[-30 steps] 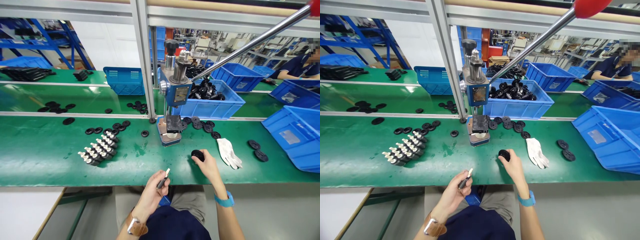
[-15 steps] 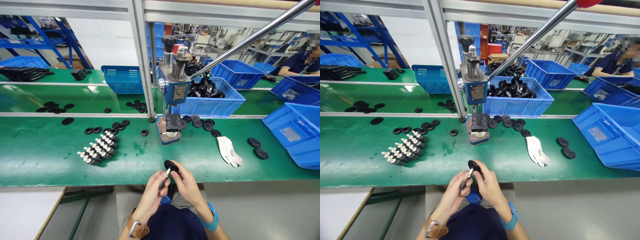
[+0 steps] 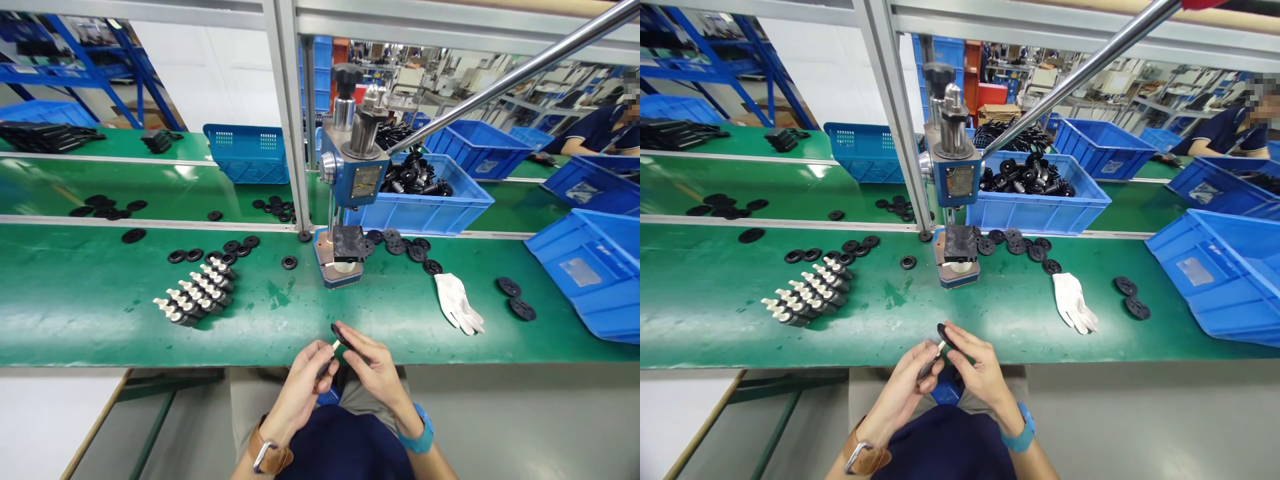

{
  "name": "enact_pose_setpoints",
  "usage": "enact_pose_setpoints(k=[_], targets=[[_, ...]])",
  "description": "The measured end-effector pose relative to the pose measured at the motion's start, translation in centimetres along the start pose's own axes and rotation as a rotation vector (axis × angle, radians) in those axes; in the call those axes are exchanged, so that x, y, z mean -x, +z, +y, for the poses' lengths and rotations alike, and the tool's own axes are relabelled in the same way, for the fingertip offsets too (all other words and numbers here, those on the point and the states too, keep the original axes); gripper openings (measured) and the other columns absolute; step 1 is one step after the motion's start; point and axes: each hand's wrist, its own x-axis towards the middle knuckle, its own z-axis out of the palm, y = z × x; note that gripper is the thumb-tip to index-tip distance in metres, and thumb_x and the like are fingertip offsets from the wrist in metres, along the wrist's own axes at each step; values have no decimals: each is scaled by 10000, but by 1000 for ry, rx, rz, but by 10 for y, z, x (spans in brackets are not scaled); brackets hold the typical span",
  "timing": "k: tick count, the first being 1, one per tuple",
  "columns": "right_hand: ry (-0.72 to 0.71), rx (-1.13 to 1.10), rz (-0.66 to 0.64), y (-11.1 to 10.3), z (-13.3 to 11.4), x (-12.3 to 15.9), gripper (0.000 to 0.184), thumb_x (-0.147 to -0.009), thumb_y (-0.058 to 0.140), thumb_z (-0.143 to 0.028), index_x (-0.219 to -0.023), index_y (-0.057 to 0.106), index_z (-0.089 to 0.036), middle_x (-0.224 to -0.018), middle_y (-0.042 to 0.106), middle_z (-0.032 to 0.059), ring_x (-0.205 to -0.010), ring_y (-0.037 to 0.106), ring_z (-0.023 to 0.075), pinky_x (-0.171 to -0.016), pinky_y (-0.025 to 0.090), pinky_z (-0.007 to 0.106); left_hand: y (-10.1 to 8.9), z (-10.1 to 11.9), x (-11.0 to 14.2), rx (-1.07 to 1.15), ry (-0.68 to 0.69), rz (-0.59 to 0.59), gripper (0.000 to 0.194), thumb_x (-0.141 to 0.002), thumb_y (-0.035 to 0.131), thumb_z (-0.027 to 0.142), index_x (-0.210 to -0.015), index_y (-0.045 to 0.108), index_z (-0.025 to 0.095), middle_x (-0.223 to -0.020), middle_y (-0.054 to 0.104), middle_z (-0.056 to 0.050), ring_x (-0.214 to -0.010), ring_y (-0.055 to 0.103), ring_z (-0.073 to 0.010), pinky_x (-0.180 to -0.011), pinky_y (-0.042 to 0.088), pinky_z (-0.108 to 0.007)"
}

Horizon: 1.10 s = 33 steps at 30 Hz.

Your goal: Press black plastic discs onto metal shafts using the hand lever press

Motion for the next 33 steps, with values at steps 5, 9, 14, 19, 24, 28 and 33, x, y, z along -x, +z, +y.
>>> enact_pose_setpoints(k=[5,9,14,19,24,28,33], targets=[[12,-22,53,6,3,5,399,-1031,621,-265,-1412,648,-382,-1431,672,24,-1314,670,238,-1142,543,427,0,0,2,2,8,-21,524,-747,862,559,-785,503,179,-630,550,63,-452,276,4,-469,172,-183],[14,-36,114,12,3,9,387,-1035,615,-270,-1403,658,-383,-1419,683,29,-1299,681,243,-1134,550,439,0,0,2,-28,22,-43,540,-746,852,593,-791,506,181,-627,555,64,-445,248,5,-464,159,-191],[96,-197,56,7,-1,8,377,-988,694,-423,-1348,714,-316,-1434,678,92,-1321,663,285,-1133,540,458,-5,-4,0,-170,70,-29,539,-761,811,640,-821,522,189,-609,563,64,-448,264,-22,-451,161,-201],[330,-407,-18,-4,-8,3,345,-918,771,-494,-1134,665,-247,-1449,659,147,-1285,685,280,-1105,537,423,-10,-8,1,-428,211,19,424,-843,751,563,-824,549,190,-619,607,36,-543,456,-86,-538,340,-211],[284,-554,-106,-9,-7,0,517,-831,831,-571,-1179,622,-251,-1478,615,168,-1392,593,295,-1182,446,468,-7,0,6,-502,256,7,322,-836,770,438,-815,550,204,-636,636,23,-610,564,-139,-627,427,-260],[245,-591,-120,-10,-5,1,582,-785,865,-580,-1213,625,-267,-1456,626,169,-1412,569,300,-1191,427,497,-5,3,8,-488,229,-48,327,-854,759,448,-811,540,209,-630,639,16,-598,546,-137,-617,412,-258],[259,-621,-117,-13,-7,4,642,-762,862,-618,-1248,631,-269,-1414,642,174,-1386,586,328,-1136,481,522,-4,3,10,-459,188,-107,331,-880,719,476,-821,531,211,-628,627,16,-563,486,-120,-575,365,-247]])
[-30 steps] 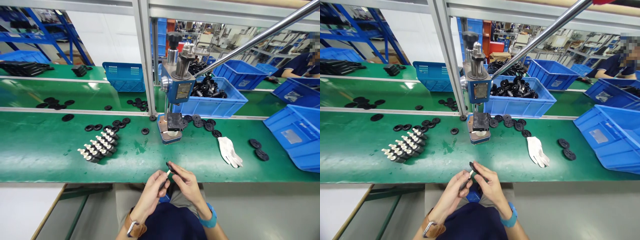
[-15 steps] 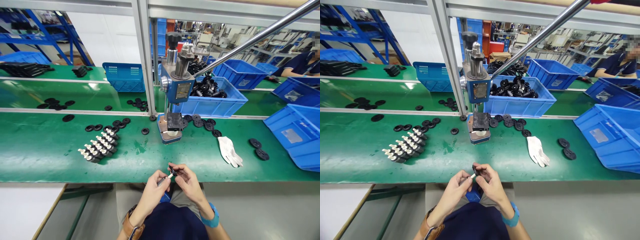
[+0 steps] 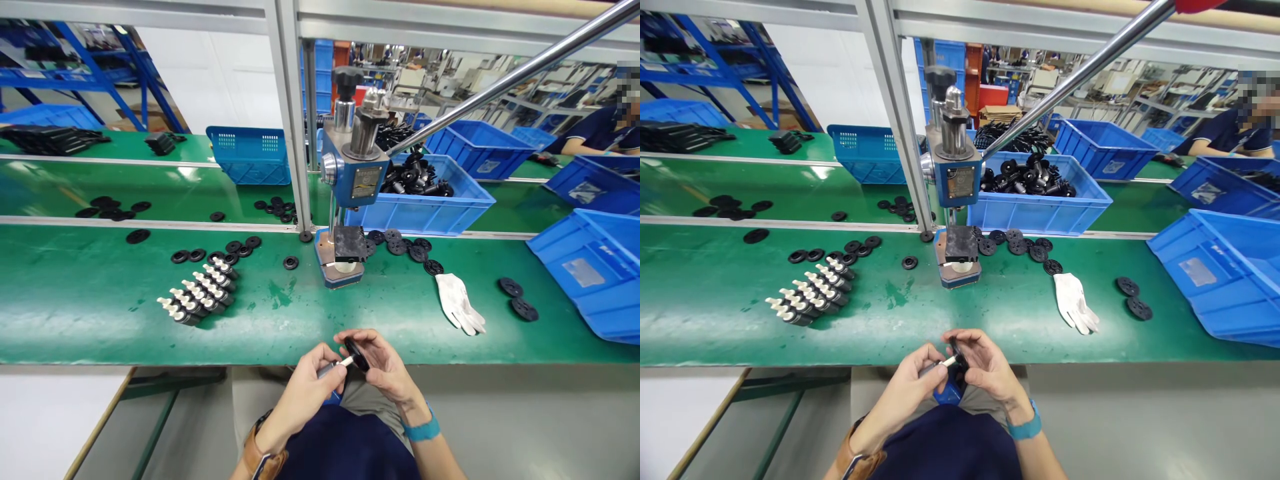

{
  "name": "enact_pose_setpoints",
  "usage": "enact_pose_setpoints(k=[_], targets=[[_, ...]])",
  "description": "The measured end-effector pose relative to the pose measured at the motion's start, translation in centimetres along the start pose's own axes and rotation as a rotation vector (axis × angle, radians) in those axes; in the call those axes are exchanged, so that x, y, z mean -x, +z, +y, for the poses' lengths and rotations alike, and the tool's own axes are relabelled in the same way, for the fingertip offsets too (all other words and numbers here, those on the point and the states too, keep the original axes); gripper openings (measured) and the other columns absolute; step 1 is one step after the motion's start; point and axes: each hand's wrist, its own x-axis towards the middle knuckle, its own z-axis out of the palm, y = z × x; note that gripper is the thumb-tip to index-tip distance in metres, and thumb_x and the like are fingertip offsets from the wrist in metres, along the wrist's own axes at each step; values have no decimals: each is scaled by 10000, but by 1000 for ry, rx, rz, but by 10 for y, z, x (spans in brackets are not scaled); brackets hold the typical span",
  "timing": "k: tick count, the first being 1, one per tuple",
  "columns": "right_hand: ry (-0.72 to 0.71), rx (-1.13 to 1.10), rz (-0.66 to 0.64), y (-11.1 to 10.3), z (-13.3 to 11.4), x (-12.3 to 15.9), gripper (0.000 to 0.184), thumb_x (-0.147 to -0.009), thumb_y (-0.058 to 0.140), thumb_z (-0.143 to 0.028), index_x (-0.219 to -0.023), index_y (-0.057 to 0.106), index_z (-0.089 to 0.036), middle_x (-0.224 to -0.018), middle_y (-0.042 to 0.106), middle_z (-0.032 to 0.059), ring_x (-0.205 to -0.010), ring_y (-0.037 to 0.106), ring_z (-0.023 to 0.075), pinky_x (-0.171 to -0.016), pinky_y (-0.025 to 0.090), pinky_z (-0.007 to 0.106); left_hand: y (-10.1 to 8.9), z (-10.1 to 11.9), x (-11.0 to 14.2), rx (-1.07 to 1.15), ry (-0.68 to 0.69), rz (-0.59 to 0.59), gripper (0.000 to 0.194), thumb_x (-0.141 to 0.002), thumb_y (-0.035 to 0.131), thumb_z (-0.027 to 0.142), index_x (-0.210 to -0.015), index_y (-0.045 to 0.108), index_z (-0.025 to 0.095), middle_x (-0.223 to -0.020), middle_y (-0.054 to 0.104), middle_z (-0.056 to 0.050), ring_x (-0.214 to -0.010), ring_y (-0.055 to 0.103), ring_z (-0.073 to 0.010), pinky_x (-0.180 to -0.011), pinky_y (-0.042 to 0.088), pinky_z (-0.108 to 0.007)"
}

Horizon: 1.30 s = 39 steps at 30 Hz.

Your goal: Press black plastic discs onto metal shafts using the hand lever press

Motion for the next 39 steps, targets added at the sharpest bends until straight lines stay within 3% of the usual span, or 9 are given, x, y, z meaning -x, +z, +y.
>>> enact_pose_setpoints(k=[4,7,14,18,20,25,29,33,39], targets=[[-2,65,-44,-4,0,1,614,-805,874,-512,-1335,658,-289,-1445,614,139,-1382,587,302,-1137,483,470,1,0,0,-46,2,47,286,-860,738,396,-816,525,210,-632,611,29,-601,527,-132,-626,409,-258],[44,76,-71,-6,4,2,701,-735,930,-492,-1354,666,-297,-1418,631,120,-1323,633,287,-1084,531,418,2,-3,-1,-71,12,46,246,-850,738,329,-827,524,210,-702,620,23,-652,556,-143,-646,428,-261],[74,94,12,-3,7,2,715,-740,919,-514,-1364,668,-271,-1395,662,144,-1285,665,304,-1036,573,414,-8,0,2,-180,114,-49,269,-874,701,198,-1115,582,221,-1136,722,-71,-1051,671,-233,-907,480,-321],[45,133,11,-2,6,3,710,-782,895,-493,-1417,634,-311,-1389,660,120,-1304,658,292,-1040,576,394,-17,5,6,-548,128,15,68,-935,665,275,-983,635,237,-936,744,-43,-843,667,-235,-735,439,-308],[53,184,-26,-3,3,4,753,-776,894,-502,-1453,612,-327,-1437,622,112,-1318,650,291,-1062,568,390,-20,7,8,-666,189,39,64,-959,647,308,-961,655,244,-886,750,-41,-791,668,-240,-712,416,-314],[86,375,-105,-7,-10,4,739,-807,879,-456,-1479,602,-322,-1411,661,107,-1265,689,299,-1117,539,454,-27,8,14,-818,375,82,87,-960,659,310,-1027,685,262,-852,753,-38,-743,686,-246,-698,424,-313],[70,502,-146,-6,-19,1,809,-805,883,-435,-1529,541,-322,-1381,701,118,-1265,692,307,-1097,549,467,-28,8,17,-916,430,59,85,-966,645,296,-1037,660,251,-878,746,-53,-764,693,-256,-695,431,-324],[-48,661,-174,1,-23,-1,710,-860,840,-401,-1510,566,-323,-1305,730,89,-1174,721,259,-1034,579,386,-26,7,19,-973,443,32,74,-964,597,230,-1031,628,232,-894,724,-72,-764,686,-263,-686,438,-338],[-195,807,-300,3,-25,-1,790,-949,751,-306,-1635,358,-303,-1289,708,111,-1142,707,237,-1000,579,352,-26,6,20,-1025,467,-4,80,-973,551,207,-1042,581,231,-911,712,-79,-786,691,-276,-695,432,-354]])
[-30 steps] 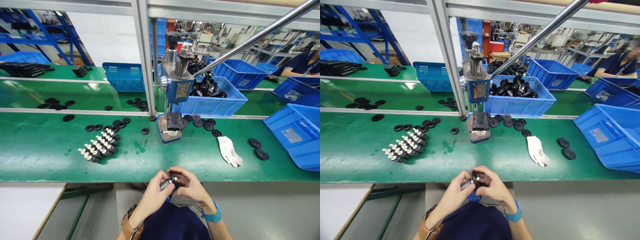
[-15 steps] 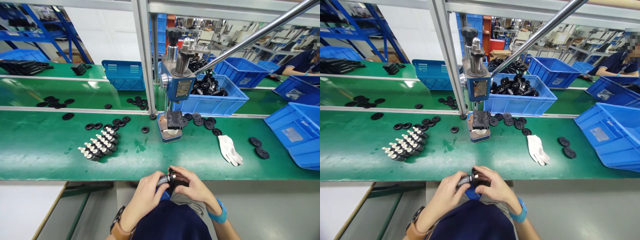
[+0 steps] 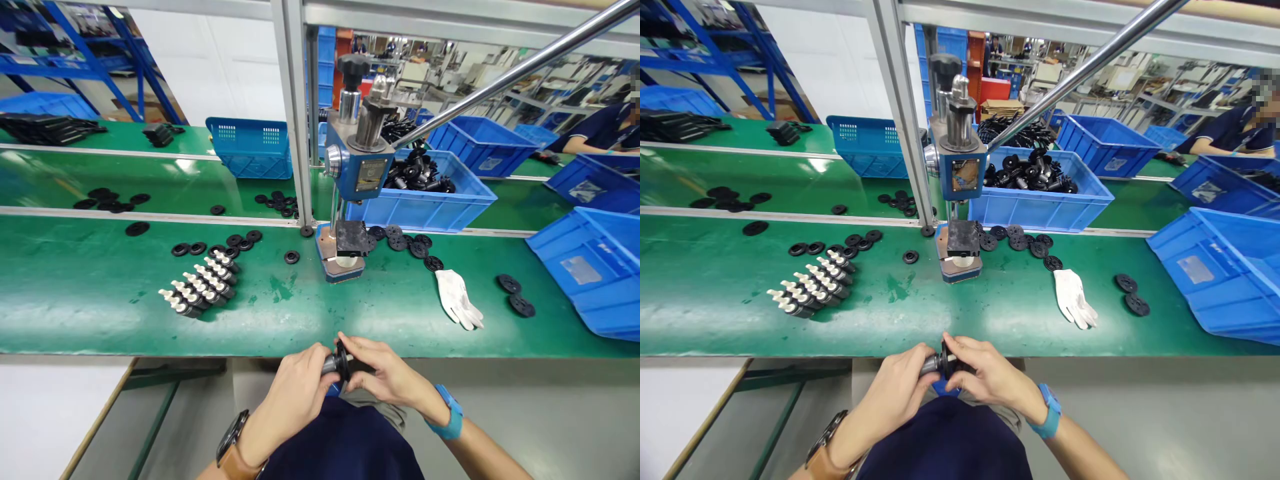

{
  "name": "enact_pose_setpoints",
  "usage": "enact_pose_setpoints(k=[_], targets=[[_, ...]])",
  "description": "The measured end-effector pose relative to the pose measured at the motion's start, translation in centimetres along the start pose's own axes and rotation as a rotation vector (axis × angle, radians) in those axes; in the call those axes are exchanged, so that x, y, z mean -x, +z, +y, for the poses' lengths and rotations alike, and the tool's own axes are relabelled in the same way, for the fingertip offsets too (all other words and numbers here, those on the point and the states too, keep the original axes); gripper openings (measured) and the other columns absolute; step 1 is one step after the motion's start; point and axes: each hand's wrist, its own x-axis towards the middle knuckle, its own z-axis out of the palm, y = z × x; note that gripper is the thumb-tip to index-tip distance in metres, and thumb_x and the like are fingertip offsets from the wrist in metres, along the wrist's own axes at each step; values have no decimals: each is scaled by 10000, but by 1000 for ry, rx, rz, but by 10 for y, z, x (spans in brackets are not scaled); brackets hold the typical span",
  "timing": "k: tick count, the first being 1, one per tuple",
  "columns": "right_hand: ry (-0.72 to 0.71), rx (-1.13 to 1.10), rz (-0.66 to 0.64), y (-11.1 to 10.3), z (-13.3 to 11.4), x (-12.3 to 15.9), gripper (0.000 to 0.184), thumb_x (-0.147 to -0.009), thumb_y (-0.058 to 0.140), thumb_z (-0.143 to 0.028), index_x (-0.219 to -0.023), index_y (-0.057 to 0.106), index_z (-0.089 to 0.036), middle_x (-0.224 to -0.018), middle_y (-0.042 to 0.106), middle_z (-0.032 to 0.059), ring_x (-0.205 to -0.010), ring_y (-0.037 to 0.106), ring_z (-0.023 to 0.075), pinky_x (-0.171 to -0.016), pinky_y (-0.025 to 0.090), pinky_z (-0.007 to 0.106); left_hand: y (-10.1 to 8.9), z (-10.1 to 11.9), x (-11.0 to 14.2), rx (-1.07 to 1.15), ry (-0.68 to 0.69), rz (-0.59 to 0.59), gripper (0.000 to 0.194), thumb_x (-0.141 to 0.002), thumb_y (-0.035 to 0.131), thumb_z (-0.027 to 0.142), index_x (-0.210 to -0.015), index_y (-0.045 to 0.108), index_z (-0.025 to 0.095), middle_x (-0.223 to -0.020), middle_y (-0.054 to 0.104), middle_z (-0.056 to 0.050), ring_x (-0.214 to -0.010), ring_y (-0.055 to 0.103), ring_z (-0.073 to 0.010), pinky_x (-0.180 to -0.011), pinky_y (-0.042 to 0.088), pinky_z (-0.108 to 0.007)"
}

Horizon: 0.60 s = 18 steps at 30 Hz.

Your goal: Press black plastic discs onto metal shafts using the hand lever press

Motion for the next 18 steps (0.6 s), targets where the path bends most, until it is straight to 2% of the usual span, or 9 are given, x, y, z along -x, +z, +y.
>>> enact_pose_setpoints(k=[8,10,12,14,18], targets=[[-96,162,-88,-12,-9,-11,780,-1008,660,-273,-1672,252,-294,-1277,695,134,-985,737,220,-887,617,328,3,-3,0,99,-13,41,44,-987,544,207,-1019,561,233,-865,711,-62,-746,675,-259,-685,398,-336],[-124,231,-125,-16,-13,-17,800,-1008,667,-305,-1678,230,-297,-1343,678,158,-1070,736,257,-915,618,359,3,-7,2,166,-33,67,45,-982,557,213,-1016,569,241,-834,702,-43,-725,659,-244,-684,402,-324],[-126,272,-162,-19,-16,-23,820,-998,683,-325,-1678,226,-303,-1468,615,172,-1234,688,301,-1007,592,403,3,-11,4,231,-67,90,51,-989,551,221,-1028,572,246,-818,694,-27,-713,649,-231,-685,411,-314],[-112,258,-183,-21,-16,-30,824,-989,698,-312,-1674,240,-309,-1545,562,156,-1345,629,311,-1089,552,415,2,-14,4,271,-113,105,47,-1002,540,230,-1033,570,248,-818,694,-18,-715,647,-221,-688,420,-307],[-82,192,-201,-18,-9,-41,811,-967,734,-310,-1655,305,-313,-1544,577,123,-1377,610,297,-1134,521,395,0,-19,4,241,-137,145,38,-1007,537,247,-1033,565,245,-834,700,-20,-726,656,-218,-693,433,-306]])
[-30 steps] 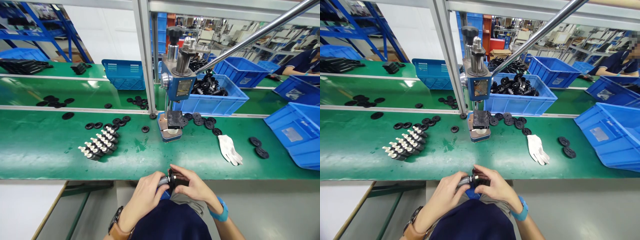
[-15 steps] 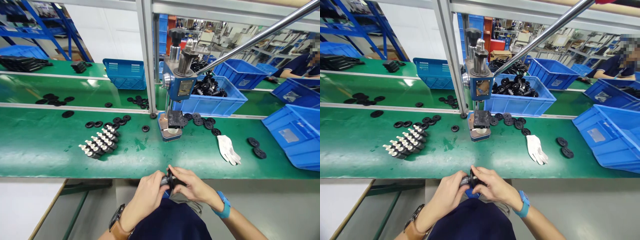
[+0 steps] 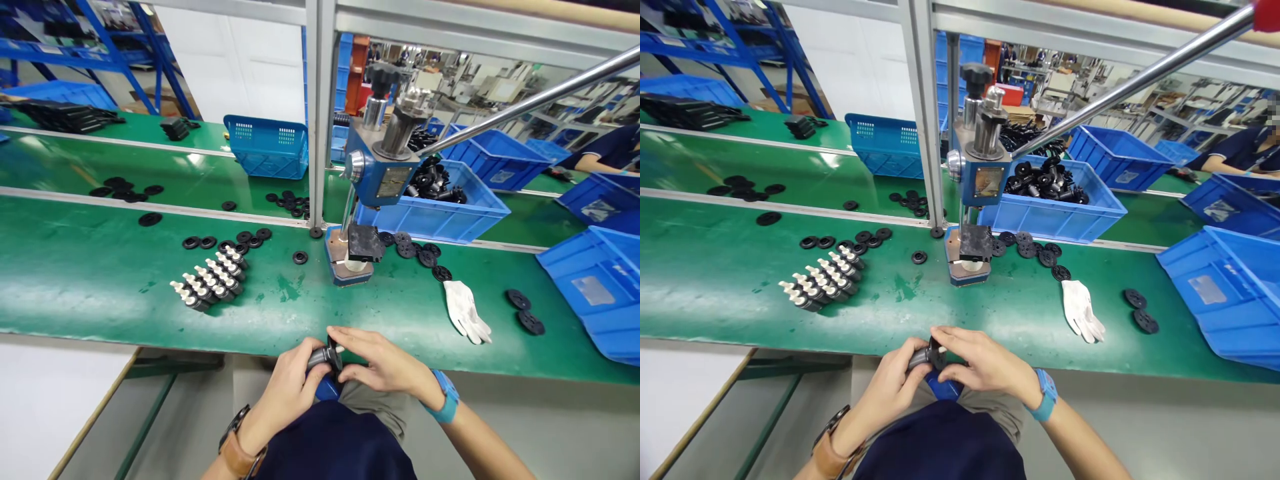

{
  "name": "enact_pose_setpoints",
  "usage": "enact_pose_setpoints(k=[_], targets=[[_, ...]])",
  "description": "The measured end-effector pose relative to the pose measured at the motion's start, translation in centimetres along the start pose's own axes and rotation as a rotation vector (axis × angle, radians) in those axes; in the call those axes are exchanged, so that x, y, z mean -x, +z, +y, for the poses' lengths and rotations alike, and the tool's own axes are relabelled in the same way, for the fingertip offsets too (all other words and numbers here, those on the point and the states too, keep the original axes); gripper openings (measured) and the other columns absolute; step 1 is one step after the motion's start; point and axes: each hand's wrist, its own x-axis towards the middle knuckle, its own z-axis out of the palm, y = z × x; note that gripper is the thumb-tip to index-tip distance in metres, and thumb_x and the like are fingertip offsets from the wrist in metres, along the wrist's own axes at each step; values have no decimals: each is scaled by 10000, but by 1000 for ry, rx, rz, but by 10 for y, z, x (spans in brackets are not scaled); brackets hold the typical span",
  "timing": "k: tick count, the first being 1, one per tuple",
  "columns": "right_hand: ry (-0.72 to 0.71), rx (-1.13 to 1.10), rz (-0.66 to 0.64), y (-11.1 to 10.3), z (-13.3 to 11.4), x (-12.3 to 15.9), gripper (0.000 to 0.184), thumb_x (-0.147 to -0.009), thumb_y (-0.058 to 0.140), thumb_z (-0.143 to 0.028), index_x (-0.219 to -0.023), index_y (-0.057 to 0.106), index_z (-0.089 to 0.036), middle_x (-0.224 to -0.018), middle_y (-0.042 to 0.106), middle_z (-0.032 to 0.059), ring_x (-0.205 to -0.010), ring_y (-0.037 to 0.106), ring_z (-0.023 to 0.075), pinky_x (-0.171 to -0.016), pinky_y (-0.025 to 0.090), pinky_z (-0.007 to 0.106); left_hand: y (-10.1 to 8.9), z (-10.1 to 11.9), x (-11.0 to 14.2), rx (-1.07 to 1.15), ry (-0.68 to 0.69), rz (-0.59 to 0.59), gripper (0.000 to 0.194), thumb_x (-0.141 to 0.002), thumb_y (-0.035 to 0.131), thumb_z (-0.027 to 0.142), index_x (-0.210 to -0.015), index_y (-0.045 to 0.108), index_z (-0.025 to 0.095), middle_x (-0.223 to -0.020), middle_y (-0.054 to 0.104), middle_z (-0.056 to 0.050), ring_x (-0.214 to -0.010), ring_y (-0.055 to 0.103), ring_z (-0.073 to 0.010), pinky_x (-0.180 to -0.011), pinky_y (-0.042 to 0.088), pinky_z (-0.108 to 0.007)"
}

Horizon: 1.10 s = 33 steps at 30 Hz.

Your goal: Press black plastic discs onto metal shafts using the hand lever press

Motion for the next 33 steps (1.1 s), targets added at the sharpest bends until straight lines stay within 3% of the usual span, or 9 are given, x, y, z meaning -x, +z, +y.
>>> enact_pose_setpoints(k=[5,8,11,14,17,20,23,27,33], targets=[[96,-76,58,17,7,-13,747,-938,766,-386,-1600,443,-260,-1346,717,131,-1146,735,270,-1004,589,380,-2,-14,1,-109,47,80,64,-985,512,225,-1019,566,233,-852,696,-41,-748,669,-241,-687,436,-322],[153,-129,49,20,11,-33,691,-877,822,-418,-1497,587,-222,-1225,774,105,-981,773,242,-907,621,351,-6,-25,2,-26,-3,107,77,-973,526,246,-1020,585,234,-815,693,-19,-718,657,-229,-674,440,-314],[250,-35,83,15,24,-72,509,-933,755,-371,-1404,663,-201,-1147,801,67,-947,776,213,-884,622,322,-9,-33,0,176,-95,262,137,-967,560,314,-1046,615,217,-891,709,-40,-803,665,-231,-743,491,-321],[356,126,179,10,48,-126,387,-1022,608,-293,-1384,654,-166,-1200,769,105,-979,754,212,-918,596,344,-10,-36,-2,418,-168,428,220,-945,637,406,-1019,633,199,-942,701,-56,-880,660,-232,-805,520,-318],[430,268,199,12,72,-178,398,-989,658,-258,-1367,639,-134,-1288,704,168,-1068,720,255,-977,559,394,-10,-36,-3,627,-210,466,336,-890,734,495,-999,658,187,-950,708,-62,-896,657,-229,-812,527,-301],[486,386,171,19,88,-209,315,-989,682,-266,-1281,662,-150,-1306,674,138,-1142,686,264,-1005,553,443,-7,-38,-2,749,-247,480,431,-834,801,530,-1056,709,172,-1007,732,-85,-961,658,-242,-861,529,-304],[531,471,151,25,95,-218,297,-1016,670,-325,-1263,654,-161,-1283,674,97,-1122,686,249,-968,584,471,-4,-43,-2,816,-277,497,453,-815,834,506,-1114,743,178,-1088,745,-98,-1049,651,-252,-937,520,-317],[534,534,149,29,96,-207,312,-1022,661,-342,-1280,646,-166,-1285,671,97,-1114,688,245,-955,594,462,2,-43,-4,905,-287,506,468,-780,874,482,-1124,764,185,-1104,753,-102,-1058,652,-255,-956,517,-331],[539,575,176,29,91,-192,282,-1031,642,-302,-1275,640,-160,-1289,663,100,-1109,684,241,-964,586,459,10,-30,-10,973,-302,502,570,-710,904,561,-1104,766,173,-980,728,-79,-808,600,-182,-725,508,-265]])
